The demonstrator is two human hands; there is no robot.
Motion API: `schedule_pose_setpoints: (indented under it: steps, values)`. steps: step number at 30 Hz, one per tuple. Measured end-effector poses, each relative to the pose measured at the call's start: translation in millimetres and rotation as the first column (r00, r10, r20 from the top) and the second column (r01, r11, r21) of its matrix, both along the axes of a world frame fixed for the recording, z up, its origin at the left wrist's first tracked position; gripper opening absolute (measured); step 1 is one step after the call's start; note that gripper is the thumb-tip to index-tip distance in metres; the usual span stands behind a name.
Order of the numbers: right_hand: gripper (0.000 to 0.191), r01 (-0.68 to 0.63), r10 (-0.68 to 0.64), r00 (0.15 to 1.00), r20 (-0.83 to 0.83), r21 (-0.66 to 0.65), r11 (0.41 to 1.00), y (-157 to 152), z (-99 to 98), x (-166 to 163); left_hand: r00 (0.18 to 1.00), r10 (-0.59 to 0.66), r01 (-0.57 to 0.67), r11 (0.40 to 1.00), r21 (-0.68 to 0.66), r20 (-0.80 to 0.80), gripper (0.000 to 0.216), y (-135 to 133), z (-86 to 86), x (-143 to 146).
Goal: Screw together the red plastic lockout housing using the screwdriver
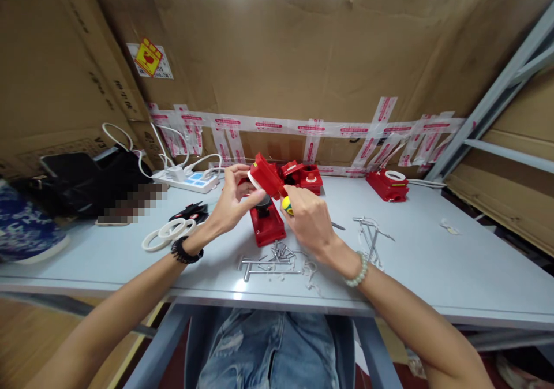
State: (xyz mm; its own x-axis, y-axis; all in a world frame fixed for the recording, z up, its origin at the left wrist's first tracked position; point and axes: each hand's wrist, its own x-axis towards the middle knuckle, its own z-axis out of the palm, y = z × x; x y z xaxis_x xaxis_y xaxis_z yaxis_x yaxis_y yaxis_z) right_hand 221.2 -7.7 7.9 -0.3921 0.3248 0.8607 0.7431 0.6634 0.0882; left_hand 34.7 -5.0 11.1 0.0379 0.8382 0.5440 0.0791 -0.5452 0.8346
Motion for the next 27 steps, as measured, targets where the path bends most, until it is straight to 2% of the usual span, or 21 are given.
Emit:
schedule_pose_setpoints:
  steps: [2,4,6,8,10,13,15,17,18,19,20,22,23,25,27]
  values:
    - [0.022,0.004,-0.003,1.0,-0.012,0.016,1.0,-0.2,0.4,0.1,0.999,0.016,-0.014,0.998,0.056,-0.041,0.056,-2.8,0.8,0.2]
    - [0.023,0.002,-0.002,1.0,-0.012,0.016,1.0,-0.6,0.4,0.3,1.0,0.002,-0.002,1.0,0.024,-0.017,0.048,-1.9,0.8,0.3]
    - [0.023,-0.002,0.002,1.0,-0.005,0.008,1.0,-0.9,-0.2,0.7,0.998,-0.033,0.037,0.996,-0.076,0.052,0.035,1.7,0.8,0.4]
    - [0.023,-0.005,0.005,1.0,0.008,-0.003,1.0,-0.8,-1.0,1.1,0.987,-0.087,0.116,0.969,-0.219,0.137,0.026,5.5,1.9,0.5]
    - [0.023,-0.01,0.01,1.0,0.021,-0.015,1.0,-0.5,-1.6,1.5,0.963,-0.141,0.222,0.9,-0.376,0.229,0.032,7.4,4.2,0.4]
    - [0.023,-0.025,0.025,0.999,0.032,-0.017,1.0,-0.4,-1.8,1.4,0.903,-0.177,0.388,0.728,-0.565,0.392,0.055,6.3,8.1,-0.4]
    - [0.023,-0.04,0.04,0.999,0.035,-0.007,0.999,-0.9,-1.8,0.7,0.858,-0.183,0.477,0.634,-0.609,0.481,0.064,4.6,9.5,-1.2]
    - [0.023,-0.043,0.043,0.998,0.036,-0.005,0.999,-1.4,-1.7,-0.1,0.847,-0.209,0.507,0.596,-0.623,0.489,0.067,3.3,9.1,-1.3]
    - [0.023,-0.039,0.039,0.999,0.034,-0.007,0.999,-1.4,-1.7,-0.3,0.861,-0.222,0.487,0.614,-0.621,0.457,0.068,2.8,8.2,-1.1]
    - [0.024,-0.034,0.034,0.999,0.03,-0.011,0.999,-1.3,-1.7,-0.5,0.889,-0.217,0.436,0.669,-0.602,0.402,0.067,2.2,6.9,-0.5]
    - [0.024,-0.03,0.03,0.999,0.025,-0.015,0.999,-1.1,-1.7,-0.4,0.925,-0.186,0.351,0.755,-0.553,0.332,0.063,1.4,5.3,0.4]
    - [0.025,-0.027,0.027,1.0,0.007,-0.018,0.999,-0.3,-1.6,0.1,0.982,-0.043,0.104,0.938,-0.332,0.185,0.047,-0.9,1.8,2.7]
    - [0.025,-0.026,0.026,1.0,-0.002,-0.016,1.0,0.0,-1.5,0.4,0.992,0.043,-0.02,0.982,-0.186,0.122,0.04,-2.5,0.1,3.9]
    - [0.025,-0.022,0.022,1.0,-0.019,-0.008,1.0,0.2,-1.0,0.9,0.987,0.162,-0.163,0.985,0.056,0.021,0.044,-5.5,-2.4,5.9]
    - [0.024,-0.013,0.013,0.999,-0.033,-0.006,1.0,-0.4,0.2,0.9,0.984,0.17,-0.161,0.974,0.16,-0.045,0.052,-7.2,-3.1,6.5]
